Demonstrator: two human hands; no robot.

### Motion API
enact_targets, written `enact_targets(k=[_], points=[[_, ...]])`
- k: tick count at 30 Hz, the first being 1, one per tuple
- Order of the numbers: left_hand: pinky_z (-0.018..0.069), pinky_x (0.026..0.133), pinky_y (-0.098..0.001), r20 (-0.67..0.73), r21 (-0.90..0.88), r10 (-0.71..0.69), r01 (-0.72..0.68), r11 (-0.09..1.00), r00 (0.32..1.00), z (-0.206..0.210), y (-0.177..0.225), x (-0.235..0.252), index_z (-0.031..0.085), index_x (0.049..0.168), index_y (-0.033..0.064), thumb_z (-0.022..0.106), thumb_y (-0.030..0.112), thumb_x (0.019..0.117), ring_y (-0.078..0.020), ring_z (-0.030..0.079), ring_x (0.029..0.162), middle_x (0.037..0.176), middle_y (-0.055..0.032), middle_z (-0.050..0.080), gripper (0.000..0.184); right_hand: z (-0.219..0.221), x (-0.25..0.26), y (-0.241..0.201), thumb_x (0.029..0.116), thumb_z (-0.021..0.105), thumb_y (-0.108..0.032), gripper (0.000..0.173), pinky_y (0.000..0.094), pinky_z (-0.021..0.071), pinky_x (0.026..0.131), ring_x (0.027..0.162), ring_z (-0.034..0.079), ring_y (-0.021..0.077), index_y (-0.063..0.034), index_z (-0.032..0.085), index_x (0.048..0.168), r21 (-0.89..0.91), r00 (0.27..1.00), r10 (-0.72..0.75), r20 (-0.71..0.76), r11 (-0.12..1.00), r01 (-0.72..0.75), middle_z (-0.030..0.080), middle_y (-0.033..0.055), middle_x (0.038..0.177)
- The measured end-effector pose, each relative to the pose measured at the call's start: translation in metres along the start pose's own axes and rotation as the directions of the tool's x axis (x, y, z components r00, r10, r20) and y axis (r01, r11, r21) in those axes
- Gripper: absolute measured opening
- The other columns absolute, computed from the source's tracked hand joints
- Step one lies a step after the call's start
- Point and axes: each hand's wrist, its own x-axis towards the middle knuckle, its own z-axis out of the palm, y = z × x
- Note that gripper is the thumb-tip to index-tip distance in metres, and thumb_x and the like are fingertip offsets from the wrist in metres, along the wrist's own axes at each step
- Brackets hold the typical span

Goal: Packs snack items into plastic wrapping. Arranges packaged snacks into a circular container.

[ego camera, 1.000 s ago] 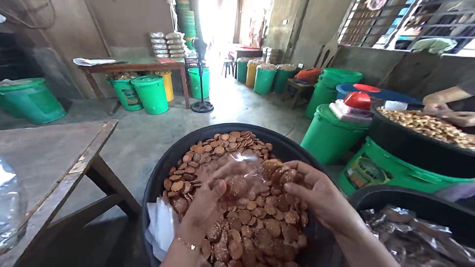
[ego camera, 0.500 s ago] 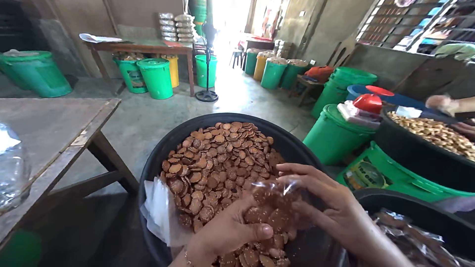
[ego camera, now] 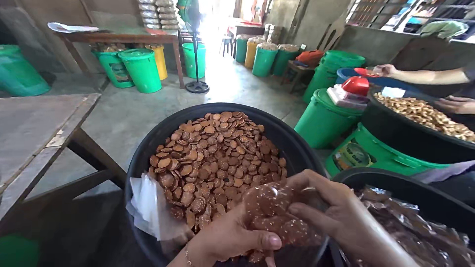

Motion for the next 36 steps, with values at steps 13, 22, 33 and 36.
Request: enact_targets(k=[13,22,33,36], points=[[0.0538,0.101,-0.0313,-0.082,-0.367,0.207,-0.223,0.903,0.975,0.012,-0.017,0.009,0.036,0.157,0.0272,0.067,0.016,0.0965,-0.0111,0.063,0.122,0.143,0.0037,0.060,0.069,-0.009,-0.007,0.008,0.1091,0.047,-0.029,0.028,0.0084,0.0473,0.088,0.097,0.061,-0.0029,-0.0180,0.069,0.123,0.023,0.969,-0.215,0.120,0.977,0.214,0.068,-0.0005,0.106],[0.0501,0.107,-0.0322,-0.026,-0.344,0.118,-0.119,0.931,0.993,0.020,-0.014,0.010,0.035,0.158,0.0252,0.055,0.039,0.1034,-0.0115,0.057,0.131,0.149,0.0032,0.054,0.060,-0.025,-0.021,0.022,0.1078,0.050,-0.022,0.028,0.0169,0.0473,0.105,0.117,0.062,0.0004,-0.0164,0.072,0.124,0.179,0.963,-0.201,0.179,0.969,0.170,0.072,-0.0014,0.119],[0.0531,0.104,-0.0324,-0.070,-0.374,0.091,-0.111,0.921,0.993,0.029,-0.029,0.036,0.049,0.151,0.0204,0.068,0.025,0.0965,-0.0117,0.064,0.122,0.139,0.0010,0.063,0.058,-0.038,-0.036,0.025,0.1098,0.045,-0.024,0.033,0.0130,0.0480,0.100,0.113,0.063,-0.0025,-0.0116,0.071,0.126,0.160,0.963,-0.191,0.192,0.974,0.161,0.072,0.0012,0.119],[0.0573,0.098,-0.0358,-0.258,-0.368,0.064,-0.160,0.916,0.964,0.032,-0.035,0.045,0.056,0.144,0.0180,0.073,0.031,0.0917,-0.0158,0.068,0.115,0.130,-0.0025,0.069,0.057,-0.045,-0.043,0.031,0.1104,0.032,-0.049,0.053,0.0184,0.0502,0.098,0.114,0.061,0.0016,-0.0107,0.067,0.124,0.174,0.983,-0.091,0.158,0.983,0.063,0.067,0.0014,0.118]])
